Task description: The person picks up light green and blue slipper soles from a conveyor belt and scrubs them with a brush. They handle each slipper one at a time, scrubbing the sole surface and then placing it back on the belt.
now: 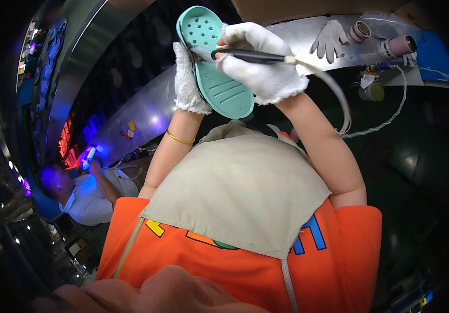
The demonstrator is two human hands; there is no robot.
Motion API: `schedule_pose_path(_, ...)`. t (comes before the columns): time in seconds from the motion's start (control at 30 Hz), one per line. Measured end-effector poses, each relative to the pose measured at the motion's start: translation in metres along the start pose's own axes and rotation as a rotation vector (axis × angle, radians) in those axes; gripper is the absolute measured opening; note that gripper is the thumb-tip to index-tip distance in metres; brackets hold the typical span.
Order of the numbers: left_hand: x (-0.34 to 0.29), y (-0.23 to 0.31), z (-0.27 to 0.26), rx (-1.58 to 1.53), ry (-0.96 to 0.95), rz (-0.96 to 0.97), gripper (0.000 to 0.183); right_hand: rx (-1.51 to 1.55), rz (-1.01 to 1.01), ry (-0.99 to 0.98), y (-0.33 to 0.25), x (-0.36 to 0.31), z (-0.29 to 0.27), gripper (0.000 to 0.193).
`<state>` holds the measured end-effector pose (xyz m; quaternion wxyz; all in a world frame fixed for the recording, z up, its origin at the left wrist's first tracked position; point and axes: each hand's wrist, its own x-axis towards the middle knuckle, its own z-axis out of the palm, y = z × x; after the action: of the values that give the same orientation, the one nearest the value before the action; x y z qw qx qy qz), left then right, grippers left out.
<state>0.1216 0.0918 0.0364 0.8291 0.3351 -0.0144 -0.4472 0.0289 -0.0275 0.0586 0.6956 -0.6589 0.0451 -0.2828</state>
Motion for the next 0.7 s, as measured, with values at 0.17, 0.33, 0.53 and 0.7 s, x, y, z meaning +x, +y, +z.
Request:
schedule_pose_path(0.17, 0.004, 0.005, 0.001, 0.006, -0.081, 0.025, 0.070, -0.177, -0.035, 0.053, 0.008, 0.000, 0.000, 0.016)
schedule_pose_path(0.33, 0.011, 0.009, -0.012, 0.061, -0.079, 0.081, 0.078, 0.085, 0.115, -0.119, 0.003, -0.015, 0.013, 0.021)
schedule_pose_path(0.53, 0.007, 0.019, -0.003, -0.093, -0.218, 0.042, 0.087, -0.205, -0.043, -0.030, 0.004, -0.020, 0.014, 0.018)
schedule_pose_path(0.7, 0.013, 0.028, -0.009, 0.022, -0.060, 0.147, 0.094, 0.024, 0.229, -0.043, -0.011, -0.019, 0.019, 0.018)
